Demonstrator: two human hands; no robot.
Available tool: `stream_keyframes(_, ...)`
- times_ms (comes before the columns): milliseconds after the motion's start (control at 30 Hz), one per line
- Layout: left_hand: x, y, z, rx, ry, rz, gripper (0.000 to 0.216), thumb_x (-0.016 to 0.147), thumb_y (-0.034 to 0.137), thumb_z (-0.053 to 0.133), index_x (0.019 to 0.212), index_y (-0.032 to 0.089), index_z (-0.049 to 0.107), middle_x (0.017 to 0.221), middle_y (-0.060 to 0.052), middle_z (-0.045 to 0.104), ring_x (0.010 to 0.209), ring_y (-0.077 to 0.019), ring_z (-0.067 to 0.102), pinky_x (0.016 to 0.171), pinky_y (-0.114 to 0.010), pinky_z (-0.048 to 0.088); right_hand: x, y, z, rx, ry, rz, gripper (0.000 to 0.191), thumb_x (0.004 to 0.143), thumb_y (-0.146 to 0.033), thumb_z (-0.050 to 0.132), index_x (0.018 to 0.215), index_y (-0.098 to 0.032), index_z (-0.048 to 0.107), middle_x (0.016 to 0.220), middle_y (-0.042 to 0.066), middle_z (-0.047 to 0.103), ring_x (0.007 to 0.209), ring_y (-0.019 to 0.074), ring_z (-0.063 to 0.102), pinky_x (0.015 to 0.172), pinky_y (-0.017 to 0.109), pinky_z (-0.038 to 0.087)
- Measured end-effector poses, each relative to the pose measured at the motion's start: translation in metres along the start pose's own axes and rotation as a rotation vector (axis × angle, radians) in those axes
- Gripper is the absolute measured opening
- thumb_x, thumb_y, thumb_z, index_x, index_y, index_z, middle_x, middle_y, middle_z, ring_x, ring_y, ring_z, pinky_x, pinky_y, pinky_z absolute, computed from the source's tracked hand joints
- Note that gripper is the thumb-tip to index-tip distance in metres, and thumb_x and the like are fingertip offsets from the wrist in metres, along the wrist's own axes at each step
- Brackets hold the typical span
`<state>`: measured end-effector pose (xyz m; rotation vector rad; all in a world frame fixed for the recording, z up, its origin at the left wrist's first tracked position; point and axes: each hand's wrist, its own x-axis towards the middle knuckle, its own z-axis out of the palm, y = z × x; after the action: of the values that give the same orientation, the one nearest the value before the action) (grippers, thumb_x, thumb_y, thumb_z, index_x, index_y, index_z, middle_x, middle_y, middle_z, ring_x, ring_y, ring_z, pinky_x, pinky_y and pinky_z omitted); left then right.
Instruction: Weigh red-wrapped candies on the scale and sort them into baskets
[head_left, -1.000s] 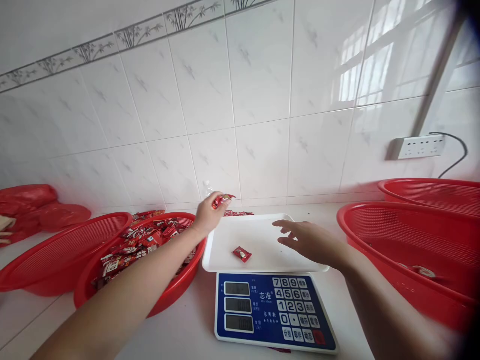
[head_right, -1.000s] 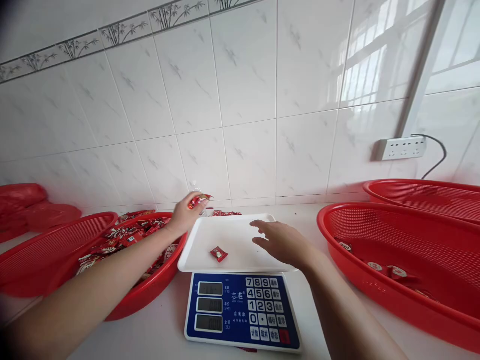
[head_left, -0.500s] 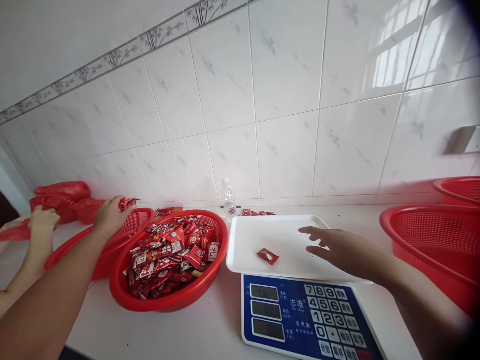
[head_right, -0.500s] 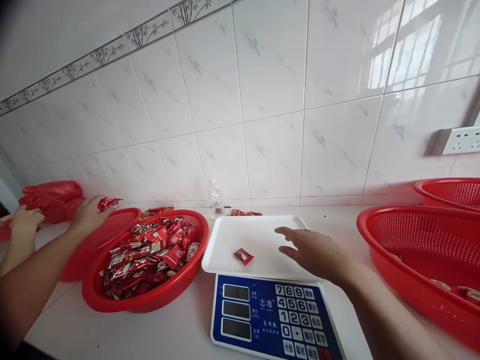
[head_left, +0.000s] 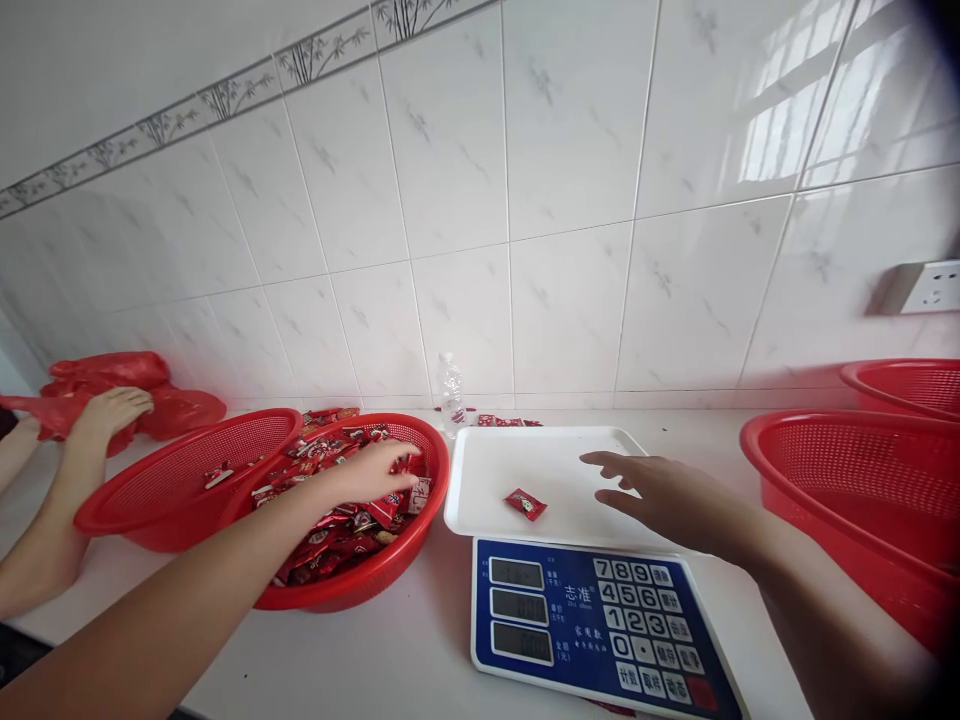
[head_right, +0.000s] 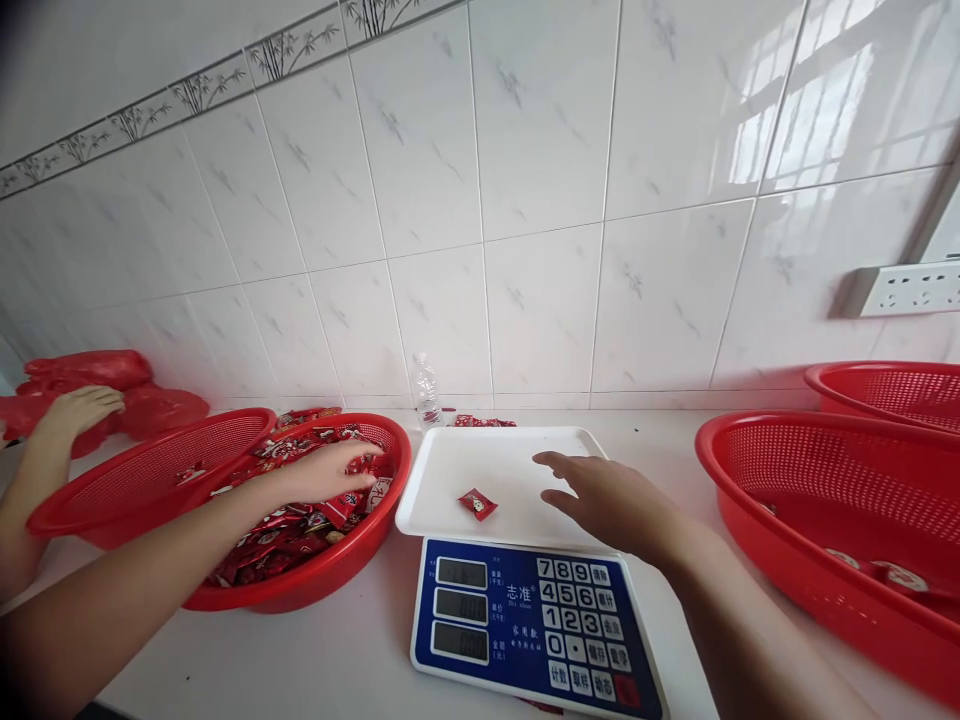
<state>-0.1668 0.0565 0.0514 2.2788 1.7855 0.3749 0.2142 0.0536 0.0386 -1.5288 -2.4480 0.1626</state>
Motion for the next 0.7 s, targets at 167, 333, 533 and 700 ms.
stream_keyframes(167, 0.009, 0.027, 0.018, 0.237, -0.202, -0.038, 0.036, 0.065, 0.043, 0.065, 0.096, 0.025, 0.066, 0.123, -0.011, 0.056, 0.118, -0.0352, 0.047, 0.096, -0.044, 0.036, -0.003, -0.001, -0.003, 0.003, -0.017, -0.004, 0.046, 0.086, -0.040, 0.041, 0.127, -0.024, 0.051, 0.109, 0.008, 0.068, 0.097, 0.0271, 0.064, 0.078, 0.042, 0.051)
stream_keyframes(333, 0.009, 0.021, 0.016, 0.242, -0.094, -0.001, 0.006, 0.068, 0.026, 0.061, 0.073, 0.023, 0.060, 0.091, -0.006, 0.064, 0.091, -0.0271, 0.059, 0.078, -0.034, 0.043, -0.006, 0.000, -0.006, 0.003, 0.000, -0.008, 0.045, 0.086, -0.040, 0.042, 0.128, -0.025, 0.050, 0.110, 0.007, 0.068, 0.099, 0.0268, 0.063, 0.078, 0.040, 0.051)
stream_keyframes(533, 0.011, 0.033, -0.016, 0.162, 0.107, -0.039, 0.007, 0.074, 0.028, 0.054, 0.077, 0.022, 0.054, 0.075, 0.000, 0.062, 0.071, -0.0199, 0.058, 0.062, -0.027, 0.041, -0.007, -0.002, -0.010, 0.018, 0.002, -0.025, 0.045, 0.086, -0.038, 0.043, 0.128, -0.024, 0.050, 0.113, 0.007, 0.067, 0.100, 0.0266, 0.063, 0.079, 0.041, 0.051)
stream_keyframes(700, 0.025, 0.072, -0.011, -0.198, 0.238, 0.025, 0.018, 0.072, 0.035, 0.061, 0.080, 0.020, 0.056, 0.077, 0.000, 0.064, 0.074, -0.0187, 0.060, 0.064, -0.027, 0.044, -0.008, -0.009, -0.010, 0.005, -0.022, -0.035, 0.045, 0.087, -0.035, 0.043, 0.129, -0.023, 0.049, 0.117, 0.007, 0.065, 0.102, 0.0256, 0.063, 0.082, 0.040, 0.051)
